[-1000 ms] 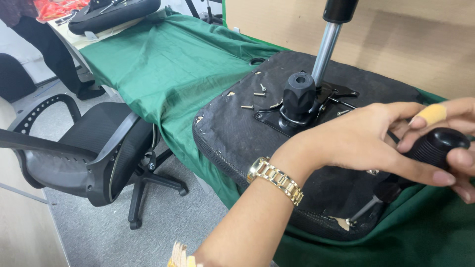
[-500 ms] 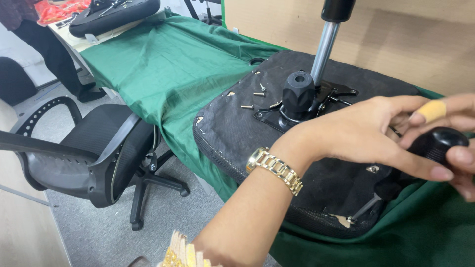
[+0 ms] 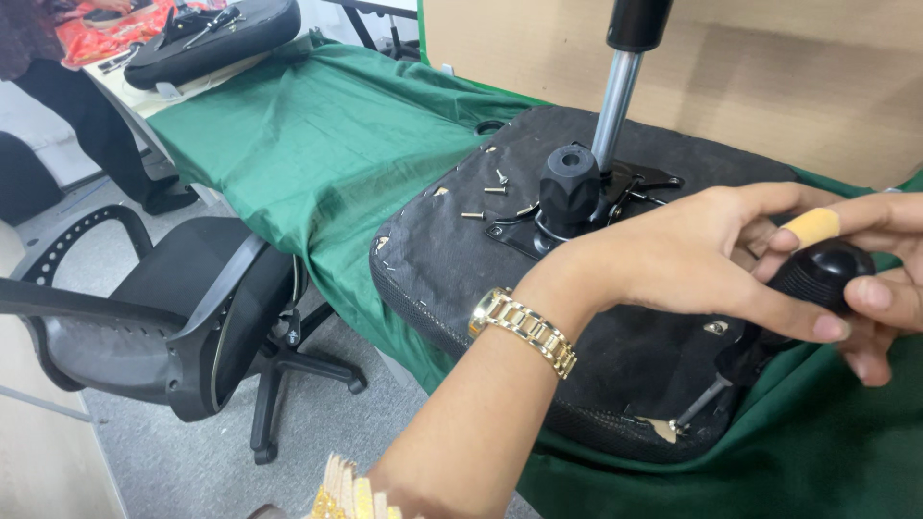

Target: The person uses a screwdriver to tighten screws into the underside of an office chair base. They pick up screws and turn the screwdriver repeatedly to secure the base plate to the chair.

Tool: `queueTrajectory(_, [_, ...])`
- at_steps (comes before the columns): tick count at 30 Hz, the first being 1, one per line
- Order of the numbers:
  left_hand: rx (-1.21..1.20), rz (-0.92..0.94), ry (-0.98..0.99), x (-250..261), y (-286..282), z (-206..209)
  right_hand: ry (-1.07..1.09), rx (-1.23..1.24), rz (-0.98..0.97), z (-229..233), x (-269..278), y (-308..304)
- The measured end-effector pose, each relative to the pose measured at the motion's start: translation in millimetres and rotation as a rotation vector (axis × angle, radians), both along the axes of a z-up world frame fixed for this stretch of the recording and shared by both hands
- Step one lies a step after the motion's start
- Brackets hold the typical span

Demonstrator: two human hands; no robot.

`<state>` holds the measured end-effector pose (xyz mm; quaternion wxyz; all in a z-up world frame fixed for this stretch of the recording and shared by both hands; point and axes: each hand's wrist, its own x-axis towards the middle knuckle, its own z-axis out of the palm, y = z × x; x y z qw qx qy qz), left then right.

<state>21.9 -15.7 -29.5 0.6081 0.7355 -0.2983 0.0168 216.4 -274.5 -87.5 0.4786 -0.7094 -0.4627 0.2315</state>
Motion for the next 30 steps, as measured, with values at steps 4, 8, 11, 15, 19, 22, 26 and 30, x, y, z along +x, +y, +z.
queueTrajectory(4, [-0.029,-0.041,0.037,-3.6,0.9,6.2,0.009,-0.139,-0.038,10.8,-2.6,-0.1])
queueTrajectory(8, [0.18,0.087,-0.008,-2.4,-3.1,8.4,-0.125,0.038,0.163,12.7,-9.1,6.1])
queueTrajectory(11, [0.169,0.086,0.018,-0.1,-5.1,9.2,0.0,-0.064,-0.035,11.6,-12.7,0.4])
queueTrajectory(15, [0.123,0.037,0.012,-2.3,5.7,13.1,0.2,-0.152,-0.154,15.5,-14.0,-5.6])
queueTrajectory(19, [0.104,0.023,0.009,-1.0,0.8,15.3,0.132,-0.108,-0.017,19.9,-19.5,-0.7])
queueTrajectory(22, [0.2,0.042,0.016,0.2,-3.3,16.2,0.032,-0.079,-0.06,26.8,-32.5,2.5])
queueTrajectory(26, [0.153,0.007,0.109,2.2,0.2,20.9,0.148,-0.095,-0.247,40.0,-58.5,6.8])
queueTrajectory(30, [-0.012,-0.124,0.221,-2.9,11.3,24.2,0.222,0.091,-0.166,53.8,-96.2,9.9])
